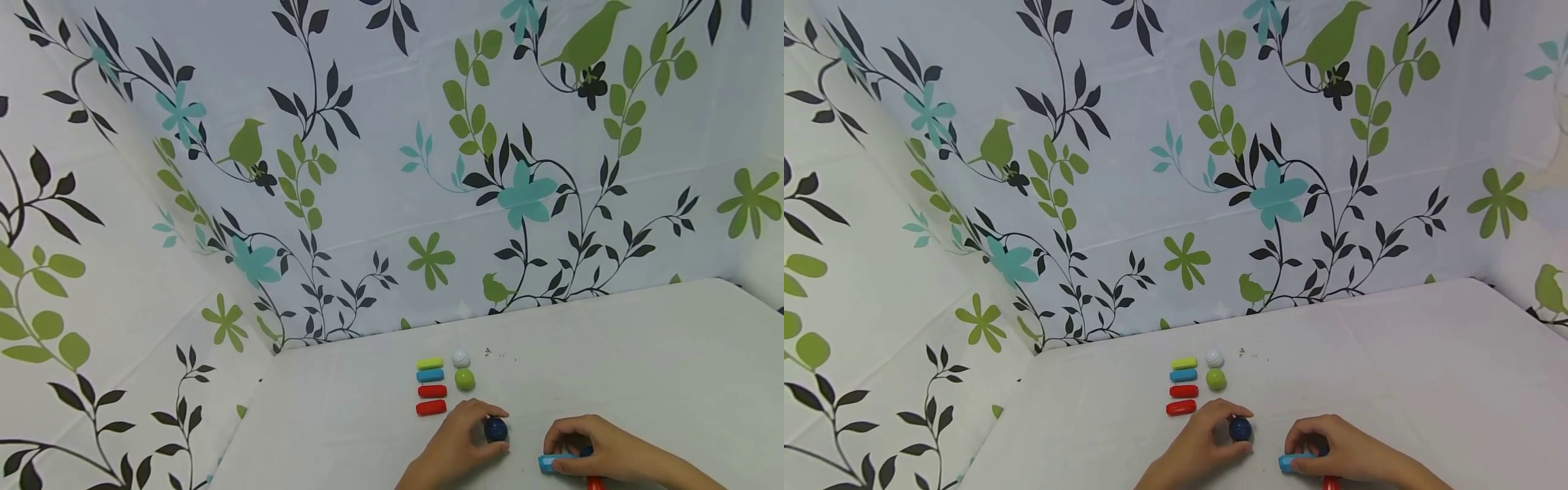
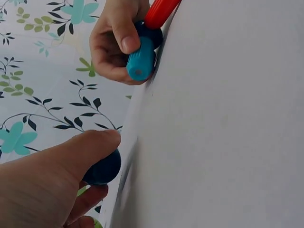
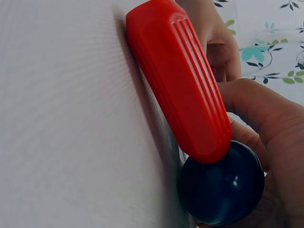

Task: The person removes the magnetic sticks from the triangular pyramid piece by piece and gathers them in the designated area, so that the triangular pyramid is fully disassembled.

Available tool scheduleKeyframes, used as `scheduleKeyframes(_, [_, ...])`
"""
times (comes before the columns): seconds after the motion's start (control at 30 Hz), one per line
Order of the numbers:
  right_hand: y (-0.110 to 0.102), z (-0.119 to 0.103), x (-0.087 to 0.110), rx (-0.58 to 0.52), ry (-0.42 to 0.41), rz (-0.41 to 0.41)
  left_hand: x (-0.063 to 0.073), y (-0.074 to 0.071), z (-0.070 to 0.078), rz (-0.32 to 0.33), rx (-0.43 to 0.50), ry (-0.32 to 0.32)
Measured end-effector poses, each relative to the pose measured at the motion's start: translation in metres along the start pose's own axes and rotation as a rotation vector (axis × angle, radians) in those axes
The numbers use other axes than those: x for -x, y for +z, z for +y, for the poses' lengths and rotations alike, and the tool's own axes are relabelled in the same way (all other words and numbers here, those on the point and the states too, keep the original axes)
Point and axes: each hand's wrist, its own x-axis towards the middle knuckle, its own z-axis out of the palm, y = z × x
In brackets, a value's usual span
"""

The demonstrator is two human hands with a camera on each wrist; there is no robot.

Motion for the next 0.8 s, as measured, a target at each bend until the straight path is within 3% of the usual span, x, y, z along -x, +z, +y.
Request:
scheduleKeyframes(0.2, [0.001,0.000,-0.001,0.006,-0.006,0.001,0.002,-0.004,-0.005,0.102,-0.038,-0.088])
scheduleKeyframes(0.47, [0.004,0.001,0.001,0.006,0.008,0.010,0.002,-0.011,-0.011,0.139,-0.043,-0.202])
scheduleKeyframes(0.63, [0.002,0.001,0.005,0.054,0.009,0.028,0.000,-0.014,-0.014,0.172,-0.038,-0.179])
scheduleKeyframes(0.8, [-0.002,0.002,0.010,0.075,0.015,0.033,-0.002,-0.013,-0.018,0.219,-0.159,-0.128])
